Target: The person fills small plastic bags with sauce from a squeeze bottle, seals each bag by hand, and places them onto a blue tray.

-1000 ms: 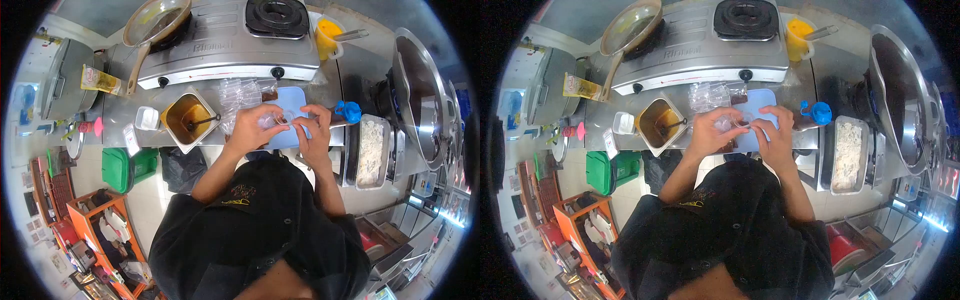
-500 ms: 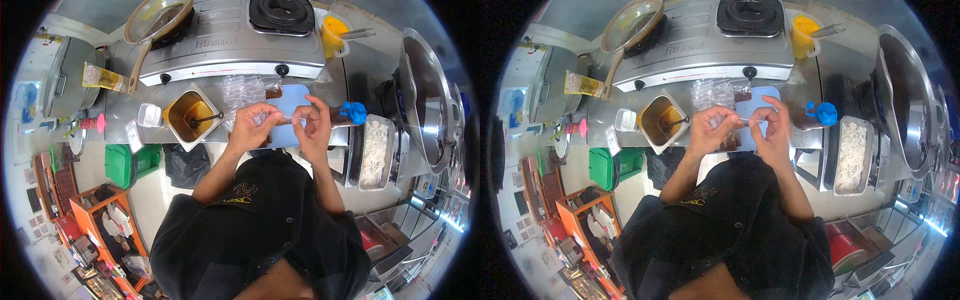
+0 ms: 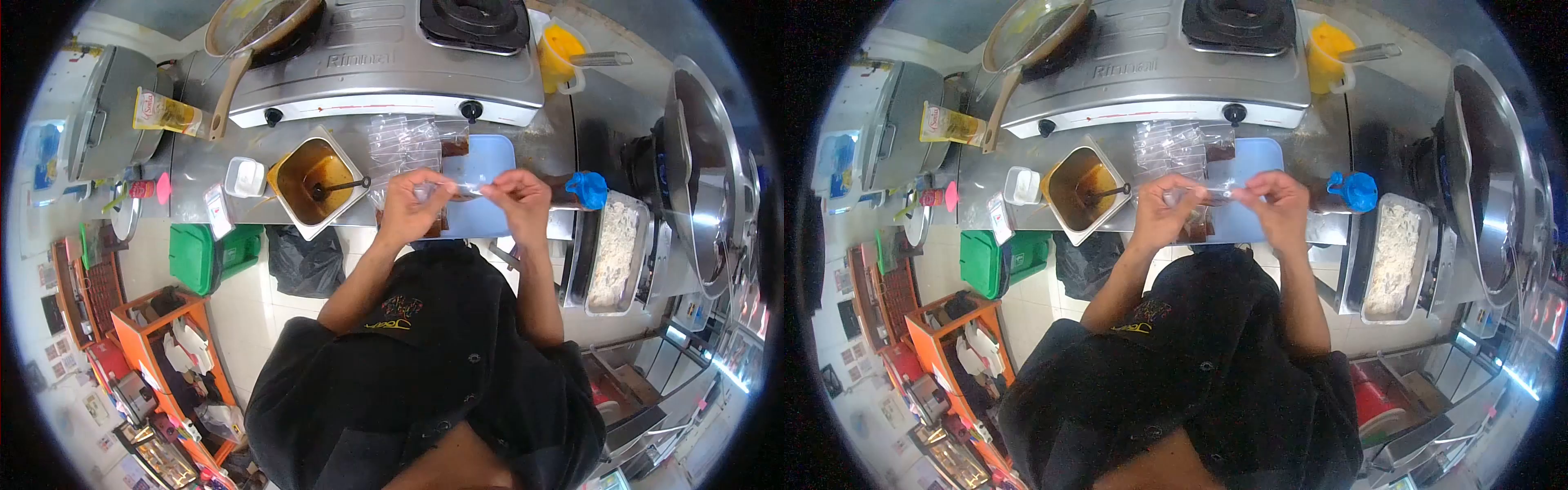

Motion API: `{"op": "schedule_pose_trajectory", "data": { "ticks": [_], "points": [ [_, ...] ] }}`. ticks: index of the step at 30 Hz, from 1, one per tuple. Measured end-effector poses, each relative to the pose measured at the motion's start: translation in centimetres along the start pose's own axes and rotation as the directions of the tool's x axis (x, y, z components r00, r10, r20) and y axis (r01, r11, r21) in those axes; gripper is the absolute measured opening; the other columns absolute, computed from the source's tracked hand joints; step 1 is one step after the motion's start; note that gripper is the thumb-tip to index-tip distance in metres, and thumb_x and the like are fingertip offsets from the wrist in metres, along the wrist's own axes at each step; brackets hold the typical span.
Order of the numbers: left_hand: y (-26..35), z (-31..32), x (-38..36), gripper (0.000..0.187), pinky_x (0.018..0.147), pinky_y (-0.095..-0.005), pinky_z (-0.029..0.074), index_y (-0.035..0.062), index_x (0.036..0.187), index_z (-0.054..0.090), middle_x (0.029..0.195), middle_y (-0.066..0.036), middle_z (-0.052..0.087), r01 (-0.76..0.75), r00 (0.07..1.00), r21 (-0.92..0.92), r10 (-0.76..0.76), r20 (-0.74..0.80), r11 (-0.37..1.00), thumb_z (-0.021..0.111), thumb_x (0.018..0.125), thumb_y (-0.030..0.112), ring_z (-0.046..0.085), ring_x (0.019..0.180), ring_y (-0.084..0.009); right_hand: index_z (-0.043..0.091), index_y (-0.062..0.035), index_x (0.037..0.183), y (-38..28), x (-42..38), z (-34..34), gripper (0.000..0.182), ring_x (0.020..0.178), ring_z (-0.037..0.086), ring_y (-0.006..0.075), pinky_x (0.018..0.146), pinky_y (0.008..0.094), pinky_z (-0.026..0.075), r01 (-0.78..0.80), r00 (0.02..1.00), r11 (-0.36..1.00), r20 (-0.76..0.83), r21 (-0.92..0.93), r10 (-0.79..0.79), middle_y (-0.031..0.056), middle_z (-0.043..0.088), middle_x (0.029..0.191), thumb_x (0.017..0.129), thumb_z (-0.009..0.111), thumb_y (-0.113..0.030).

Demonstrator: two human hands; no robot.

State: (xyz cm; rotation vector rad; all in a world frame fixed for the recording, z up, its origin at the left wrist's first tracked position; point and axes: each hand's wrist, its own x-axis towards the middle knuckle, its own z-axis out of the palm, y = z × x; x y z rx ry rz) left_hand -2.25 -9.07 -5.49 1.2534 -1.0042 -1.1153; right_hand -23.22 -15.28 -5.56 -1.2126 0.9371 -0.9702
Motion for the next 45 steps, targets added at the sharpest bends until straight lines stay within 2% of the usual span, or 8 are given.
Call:
{"op": "schedule_pose_trajectory", "data": {
  "ticks": [5, 11, 19, 23, 25, 30, 35, 45],
  "points": [
    [-0.5, -3.1, -0.5, 0.011, 0.072, -0.0248, 0.051, -0.0003, 0.092, 0.072, 0.081, -0.004, 0.073, 0.087, 0.979, -0.128, -0.109, -0.17, 0.988, 0.074, 0.088, 0.01, 0.064, 0.076, -0.0088, 0.069, 0.0011, 0.102, 2.6, 1.4, -3.4, 0.025, 0.088, 0.064, 0.0109, 0.082, 0.0254, 0.049, -0.092, 0.99, 0.995, -0.106, -0.031, 0.088, 0.006, 0.069, 0.097, 0.08, 0.08, -0.002],
    [-1.6, -1.7, -0.4, 0.009, 0.066, -0.024, 0.051, 0.0005, 0.094, 0.071, 0.082, -0.007, 0.073, -0.07, 0.996, 0.142, 0.077, -0.042, 0.987, 0.073, 0.09, 0.009, 0.064, 0.073, -0.0092, 0.07, -0.0005, 0.101, 3.4, 2.2, 2.7, 0.013, 0.093, 0.059, 0.0152, 0.081, 0.0282, 0.046, 0.159, 0.953, 0.979, 0.28, -0.128, -0.118, 0.0087, 0.064, 0.1, 0.088, 0.073, -0.002],
    [-2.3, -0.5, -0.2, 0.012, 0.075, -0.026, 0.052, -0.0007, 0.089, 0.072, 0.083, -0.006, 0.073, 0.136, 0.984, -0.04, -0.14, -0.107, 0.99, 0.076, 0.087, 0.011, 0.065, 0.079, -0.0101, 0.071, -0.0002, 0.094, 4.0, 2.1, 3.4, 0.009, 0.085, 0.059, 0.012, 0.076, 0.026, 0.045, 0.211, 0.968, 0.974, 0.151, -0.077, -0.198, 0.0058, 0.065, 0.093, 0.088, 0.074, -0.006],
    [-2.3, -0.5, 0.6, 0.014, 0.077, -0.0264, 0.052, -0.0003, 0.096, 0.071, 0.09, -0.006, 0.072, 0.228, 0.968, -0.163, -0.242, -0.068, 0.96, 0.076, 0.087, 0.01, 0.064, 0.084, -0.0092, 0.07, -0.0004, 0.096, 4.7, 2.7, 2.8, 0.011, 0.082, 0.058, 0.0099, 0.073, 0.0254, 0.046, -0.015, 0.987, 1.0, 0.16, -0.016, 0.018, 0.0057, 0.066, 0.094, 0.09, 0.072, -0.01],
    [-4.4, -0.7, 0.6, 0.029, 0.055, -0.0225, 0.044, 0.0034, 0.117, 0.062, 0.1, -0.005, 0.067, 0.094, 0.99, -0.076, -0.101, -0.101, 0.993, 0.071, 0.09, 0.004, 0.057, 0.069, -0.0049, 0.07, -0.001, 0.097, 5.2, 3.3, 2.3, 0.012, 0.081, 0.058, 0.009, 0.072, 0.0254, 0.046, -0.008, 0.984, 0.999, 0.18, -0.042, 0.015, 0.0053, 0.067, 0.094, 0.092, 0.071, -0.012],
    [-6.0, -2.6, -2.3, 0.054, 0.086, -0.0362, 0.055, 0.0021, 0.141, 0.039, 0.119, -0.016, 0.062, 0.416, 0.909, -0.446, -0.383, 0.166, 0.793, 0.06, 0.091, -0.003, 0.064, 0.102, -0.0227, 0.072, -0.0039, 0.098, 9.7, 6.6, 1.9, 0.017, 0.073, 0.06, 0.0122, 0.064, 0.0284, 0.048, 0.049, 0.996, 0.859, -0.034, -0.51, -0.077, 0.0063, 0.067, 0.089, 0.092, 0.07, -0.019],
    [-2.6, -3.3, -4.2, 0.055, 0.093, -0.0434, 0.056, 0.0023, 0.147, 0.034, 0.118, -0.018, 0.062, 0.667, 0.744, -0.523, -0.451, 0.493, 0.53, 0.056, 0.096, 0.002, 0.066, 0.106, -0.0278, 0.072, -0.002, 0.096, 12.7, 9.2, 3.2, 0.016, 0.069, 0.061, 0.0155, 0.064, 0.0306, 0.049, -0.012, 0.937, 0.896, -0.317, -0.445, -0.145, 0.0077, 0.065, 0.085, 0.09, 0.072, -0.017],
    [-2.0, -4.0, -2.6, 0.05, 0.091, -0.0454, 0.057, 0.0056, 0.145, 0.04, 0.117, -0.021, 0.063, 0.682, 0.71, -0.368, -0.449, 0.543, 0.632, 0.058, 0.099, 0.009, 0.067, 0.105, -0.0309, 0.068, 0.0041, 0.099, 13.7, 10.1, 5.0, 0.025, 0.061, 0.063, 0.0158, 0.06, 0.0293, 0.054, 0.025, 0.876, 0.971, -0.462, -0.239, -0.136, 0.0109, 0.062, 0.092, 0.091, 0.073, -0.019]
  ]
}}
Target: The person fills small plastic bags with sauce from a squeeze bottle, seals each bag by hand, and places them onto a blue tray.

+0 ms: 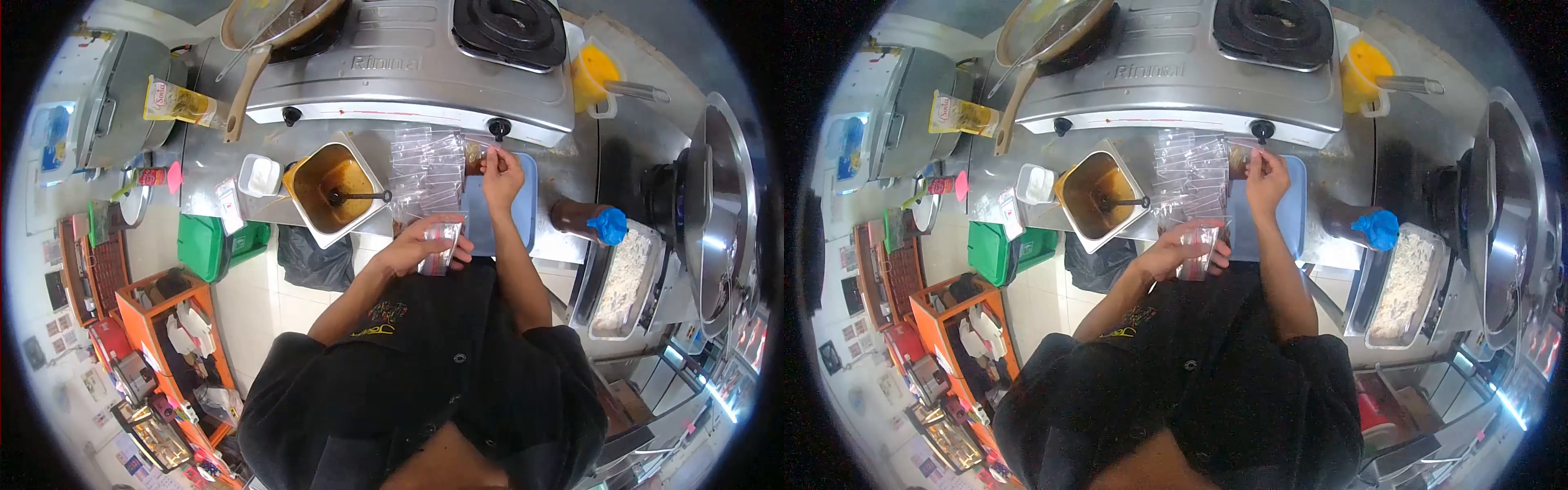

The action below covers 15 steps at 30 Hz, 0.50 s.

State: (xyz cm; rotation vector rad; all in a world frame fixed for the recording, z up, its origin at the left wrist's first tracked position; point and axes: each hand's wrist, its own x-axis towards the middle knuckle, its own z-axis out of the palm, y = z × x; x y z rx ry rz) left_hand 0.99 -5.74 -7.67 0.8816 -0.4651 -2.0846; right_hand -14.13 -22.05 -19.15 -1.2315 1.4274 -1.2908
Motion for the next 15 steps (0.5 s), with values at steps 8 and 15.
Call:
{"op": "schedule_pose_trajectory", "data": {
  "ticks": [8, 15],
  "points": [
    [0.3, 0.0, 1.2, 0.045, 0.083, -0.0404, 0.06, 0.0042, 0.142, 0.04, 0.114, -0.021, 0.064, -0.076, 0.997, 0.077, 0.076, 0.004, 0.994, 0.056, 0.099, 0.006, 0.069, 0.101, -0.0291, 0.068, -0.0033, 0.105, -10.3, -4.4, -5.3, 0.022, 0.089, 0.062, 0.0194, 0.074, 0.0338, 0.05, 0.121, 0.882, 0.992, 0.463, -0.044, -0.087, 0.0075, 0.066, 0.098, 0.087, 0.073, -0.015],
    [-1.8, 1.7, 1.5, 0.062, 0.073, -0.0326, 0.059, 0.004, 0.143, 0.032, 0.103, -0.012, 0.065, -0.113, 0.993, 0.21, 0.101, 0.065, 0.971, 0.068, 0.093, 0.008, 0.07, 0.09, -0.0192, 0.066, -0.0043, 0.098, -12.2, -6.6, -8.7, 0.014, 0.099, 0.058, 0.0288, 0.082, 0.0413, 0.046, 0.35, 0.596, 0.932, 0.79, -0.094, -0.144, 0.0088, 0.066, 0.099, 0.085, 0.069, -0.009]
  ]
}}
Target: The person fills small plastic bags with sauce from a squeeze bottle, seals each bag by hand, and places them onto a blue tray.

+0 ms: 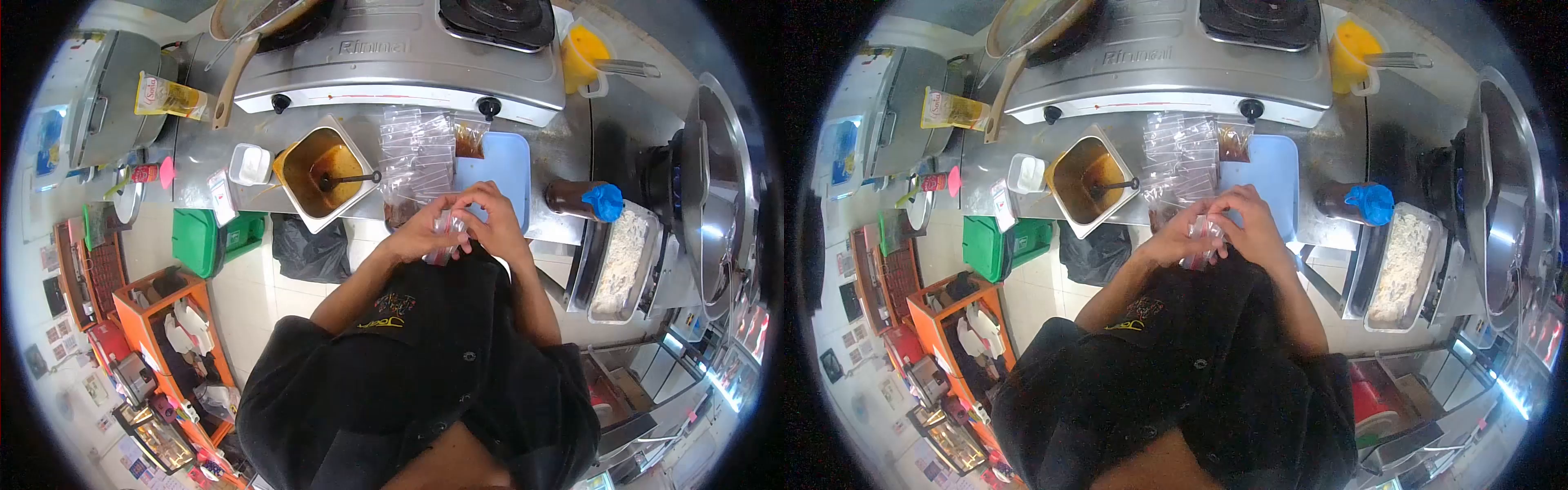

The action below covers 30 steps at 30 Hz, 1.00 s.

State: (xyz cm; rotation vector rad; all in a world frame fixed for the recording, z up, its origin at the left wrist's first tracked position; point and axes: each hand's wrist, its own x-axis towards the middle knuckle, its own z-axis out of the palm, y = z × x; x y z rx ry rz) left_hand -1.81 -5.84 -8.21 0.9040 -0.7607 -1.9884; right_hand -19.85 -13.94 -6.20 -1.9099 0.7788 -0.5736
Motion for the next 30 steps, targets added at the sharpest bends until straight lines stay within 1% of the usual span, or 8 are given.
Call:
{"op": "schedule_pose_trajectory", "data": {
  "ticks": [4, 6, 9, 11, 13, 16, 19, 30],
  "points": [
    [-0.5, 0.7, -0.1, 0.068, 0.066, -0.029, 0.056, 0.0063, 0.145, 0.029, 0.103, -0.009, 0.066, 0.061, 0.998, 0.053, -0.06, -0.022, 0.997, 0.072, 0.092, 0.014, 0.068, 0.083, -0.015, 0.065, -0.003, 0.097, -0.1, -1.5, 0.3, 0.008, 0.095, 0.06, 0.0265, 0.08, 0.0383, 0.047, 0.045, 0.999, 0.989, -0.014, -0.144, -0.048, 0.0102, 0.066, 0.1, 0.09, 0.065, -0.008],
    [-0.3, 1.5, -0.6, 0.066, 0.065, -0.0278, 0.054, 0.0077, 0.144, 0.032, 0.104, -0.008, 0.067, 0.055, 0.998, 0.043, -0.054, -0.019, 0.998, 0.072, 0.092, 0.015, 0.067, 0.083, -0.0139, 0.063, -0.0022, 0.095, -0.8, -2.1, 0.9, 0.008, 0.082, 0.061, 0.0212, 0.072, 0.0329, 0.047, 0.031, 0.941, 0.984, -0.337, 0.177, 0.031, 0.0102, 0.065, 0.091, 0.095, 0.062, -0.01],
    [-1.7, 2.2, -1.1, 0.057, 0.066, -0.0274, 0.053, 0.0095, 0.142, 0.041, 0.104, -0.006, 0.068, 0.002, 0.995, 0.118, 0.01, -0.101, 0.993, 0.071, 0.093, 0.017, 0.065, 0.081, -0.0126, 0.061, -0.0012, 0.093, -0.5, -3.4, -0.3, 0.013, 0.069, 0.058, 0.016, 0.064, 0.028, 0.046, -0.157, 0.842, 0.938, -0.455, 0.309, 0.29, 0.0087, 0.062, 0.079, 0.097, 0.062, -0.014],
    [-2.6, 2.2, -1.0, 0.051, 0.067, -0.0281, 0.052, 0.0099, 0.139, 0.047, 0.103, -0.005, 0.069, -0.034, 0.981, 0.207, 0.072, -0.182, 0.978, 0.07, 0.094, 0.018, 0.065, 0.08, -0.0124, 0.061, -0.0004, 0.09, -0.5, -3.8, -2.0, 0.016, 0.062, 0.054, 0.0137, 0.059, 0.0275, 0.044, -0.169, 0.868, 0.957, -0.425, 0.234, 0.257, 0.0066, 0.059, 0.069, 0.096, 0.065, -0.015],
    [-2.5, 2.7, -0.8, 0.033, 0.073, -0.0265, 0.05, 0.0065, 0.125, 0.062, 0.097, -0.006, 0.07, -0.325, 0.873, 0.413, 0.438, -0.215, 0.85, 0.068, 0.093, 0.012, 0.062, 0.079, -0.0107, 0.061, -0.0001, 0.085, -1.4, -4.5, -3.0, 0.021, 0.059, 0.053, 0.0136, 0.057, 0.028, 0.043, -0.214, 0.947, 0.976, -0.254, -0.05, 0.195, 0.0074, 0.059, 0.066, 0.094, 0.068, -0.018],
    [-1.8, 3.5, -1.0, 0.017, 0.078, -0.0275, 0.05, 0.0023, 0.107, 0.072, 0.092, -0.006, 0.072, -0.208, 0.915, 0.643, 0.379, -0.139, 0.737, 0.069, 0.092, 0.011, 0.063, 0.081, -0.0104, 0.061, -0.0004, 0.082, -1.8, -4.8, -2.6, 0.022, 0.055, 0.05, 0.0138, 0.053, 0.029, 0.041, -0.181, 0.97, 0.983, -0.175, -0.042, 0.171, 0.0089, 0.057, 0.064, 0.09, 0.073, -0.017],
    [-0.8, 4.1, -1.4, 0.014, 0.076, -0.0298, 0.051, 0.0001, 0.096, 0.074, 0.087, -0.009, 0.074, -0.126, 0.96, 0.569, 0.245, -0.137, 0.812, 0.07, 0.088, 0.012, 0.066, 0.08, -0.0129, 0.06, -0.0005, 0.079, -2.0, -4.6, -2.4, 0.024, 0.054, 0.048, 0.0134, 0.051, 0.0306, 0.039, -0.176, 0.981, 0.982, -0.091, -0.071, 0.169, 0.0096, 0.055, 0.062, 0.086, 0.077, -0.016],
    [-1.5, 4.3, -3.1, 0.017, 0.078, -0.0286, 0.05, 0.0002, 0.096, 0.074, 0.088, -0.007, 0.074, -0.148, 0.929, 0.549, 0.306, -0.208, 0.823, 0.076, 0.086, 0.014, 0.064, 0.082, -0.0106, 0.051, 0.0001, 0.069, -2.5, -4.5, -1.4, 0.036, 0.05, 0.044, 0.0196, 0.049, 0.0334, 0.036, -0.157, 0.984, 0.96, -0.118, -0.232, 0.132, 0.0095, 0.048, 0.056, 0.084, 0.079, -0.017]
  ]
}}
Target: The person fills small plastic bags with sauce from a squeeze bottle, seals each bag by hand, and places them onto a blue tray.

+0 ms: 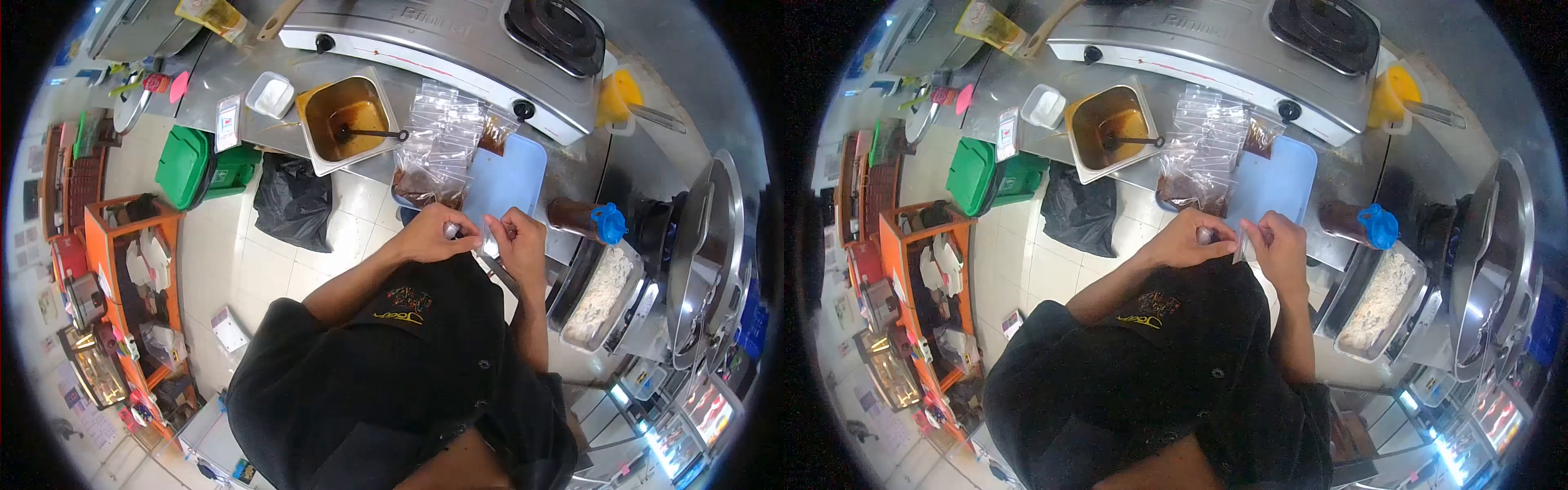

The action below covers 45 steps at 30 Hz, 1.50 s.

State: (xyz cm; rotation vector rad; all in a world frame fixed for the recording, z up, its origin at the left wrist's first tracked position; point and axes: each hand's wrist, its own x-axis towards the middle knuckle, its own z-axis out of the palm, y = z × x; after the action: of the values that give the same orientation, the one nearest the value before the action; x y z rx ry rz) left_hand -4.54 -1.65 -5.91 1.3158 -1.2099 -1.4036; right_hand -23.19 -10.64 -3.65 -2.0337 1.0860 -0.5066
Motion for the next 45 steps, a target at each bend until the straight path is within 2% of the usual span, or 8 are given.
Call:
{"op": "schedule_pose_trajectory", "data": {
  "ticks": [7, 9, 15, 19, 26, 34, 39, 45],
  "points": [
    [-1.4, 0.2, 0.3, 0.015, 0.072, -0.032, 0.052, 0.0002, 0.085, 0.074, 0.077, -0.013, 0.072, -0.018, 0.994, 0.107, 0.03, -0.109, 0.994, 0.077, 0.081, 0.015, 0.068, 0.071, -0.0175, 0.053, -0.0008, 0.074, -0.2, -0.2, 0.6, 0.034, 0.053, 0.045, 0.0227, 0.051, 0.037, 0.036, 0.043, 0.996, 0.999, -0.072, -0.001, -0.043, 0.0101, 0.048, 0.062, 0.082, 0.081, -0.018],
    [-1.8, 0.3, 0.4, 0.014, 0.071, -0.0327, 0.052, 0.0007, 0.084, 0.074, 0.076, -0.013, 0.072, -0.031, 0.988, 0.144, 0.052, -0.144, 0.989, 0.076, 0.081, 0.014, 0.068, 0.071, -0.0187, 0.054, -0.0017, 0.082, -0.5, -0.2, 0.7, 0.029, 0.059, 0.048, 0.0242, 0.055, 0.0384, 0.038, 0.139, 0.879, 0.972, -0.43, -0.187, -0.208, 0.0115, 0.05, 0.072, 0.083, 0.079, -0.017],
    [-1.0, 1.8, 0.8, 0.01, 0.066, -0.0328, 0.053, 0.0015, 0.085, 0.073, 0.075, -0.01, 0.072, -0.225, 0.963, 0.301, 0.258, -0.074, 0.927, 0.075, 0.082, 0.011, 0.068, 0.068, -0.0153, 0.059, -0.0008, 0.085, -1.4, -2.8, 0.0, 0.022, 0.068, 0.058, 0.0357, 0.062, 0.0435, 0.043, 0.038, 0.998, 0.998, 0.051, -0.055, -0.036, 0.0165, 0.059, 0.078, 0.09, 0.069, -0.02],
    [1.3, 2.2, 1.1, 0.011, 0.053, -0.0277, 0.051, 0.001, 0.087, 0.072, 0.07, -0.008, 0.071, 0.081, 0.991, 0.121, -0.092, 0.095, 0.989, 0.076, 0.084, 0.011, 0.065, 0.057, -0.0113, 0.061, 0.0011, 0.082, 0.0, -3.6, -1.7, 0.025, 0.07, 0.06, 0.0399, 0.064, 0.0449, 0.045, -0.008, 0.974, 0.999, 0.228, 0.053, -0.004, 0.0201, 0.061, 0.075, 0.095, 0.06, -0.02],
    [0.5, 4.4, 1.4, 0.009, 0.061, -0.0276, 0.053, 0.0, 0.082, 0.071, 0.071, -0.006, 0.071, 0.027, 0.981, -0.171, 0.007, 0.193, 0.985, 0.072, 0.088, 0.007, 0.066, 0.063, -0.011, 0.062, 0.0003, 0.085, 1.1, -5.7, -4.0, 0.015, 0.067, 0.061, 0.0397, 0.061, 0.045, 0.046, -0.042, 0.97, 0.987, 0.245, 0.158, 0.002, 0.021, 0.062, 0.074, 0.091, 0.062, -0.013],
    [-3.3, 8.8, 2.0, 0.02, 0.065, -0.0466, 0.053, -0.0017, 0.084, 0.066, 0.077, -0.024, 0.065, -0.177, 0.984, 0.394, 0.153, 0.091, 0.902, 0.064, 0.08, 0.017, 0.062, 0.064, -0.0429, 0.062, 0.0002, 0.08, 4.0, -8.1, -2.0, 0.015, 0.068, 0.064, 0.0393, 0.065, 0.0489, 0.05, 0.069, 0.99, 0.987, 0.133, -0.146, -0.049, 0.0194, 0.064, 0.072, 0.081, 0.066, -0.014],
    [-2.2, 10.4, 2.4, 0.017, 0.07, -0.0502, 0.053, 0.0003, 0.081, 0.063, 0.079, -0.022, 0.066, -0.136, 0.974, 0.528, 0.21, -0.082, 0.838, 0.066, 0.077, 0.016, 0.066, 0.076, -0.0434, 0.059, 0.0005, 0.074, 2.4, -7.0, -3.2, 0.023, 0.076, 0.065, 0.0421, 0.069, 0.0525, 0.05, -0.239, 0.97, 0.907, -0.125, -0.347, 0.207, 0.0214, 0.065, 0.077, 0.083, 0.066, -0.019],
    [-0.8, 9.1, 2.3, 0.018, 0.07, -0.0492, 0.054, 0.0021, 0.084, 0.061, 0.078, -0.02, 0.067, -0.224, 0.94, 0.482, 0.318, -0.122, 0.847, 0.07, 0.074, 0.014, 0.066, 0.076, -0.044, 0.055, 0.0019, 0.066, 3.7, -5.9, -3.4, 0.026, 0.068, 0.061, 0.0416, 0.064, 0.0504, 0.047, -0.056, 0.996, 0.958, -0.078, -0.282, 0.035, 0.0216, 0.06, 0.069, 0.084, 0.063, -0.014]
  ]
}}
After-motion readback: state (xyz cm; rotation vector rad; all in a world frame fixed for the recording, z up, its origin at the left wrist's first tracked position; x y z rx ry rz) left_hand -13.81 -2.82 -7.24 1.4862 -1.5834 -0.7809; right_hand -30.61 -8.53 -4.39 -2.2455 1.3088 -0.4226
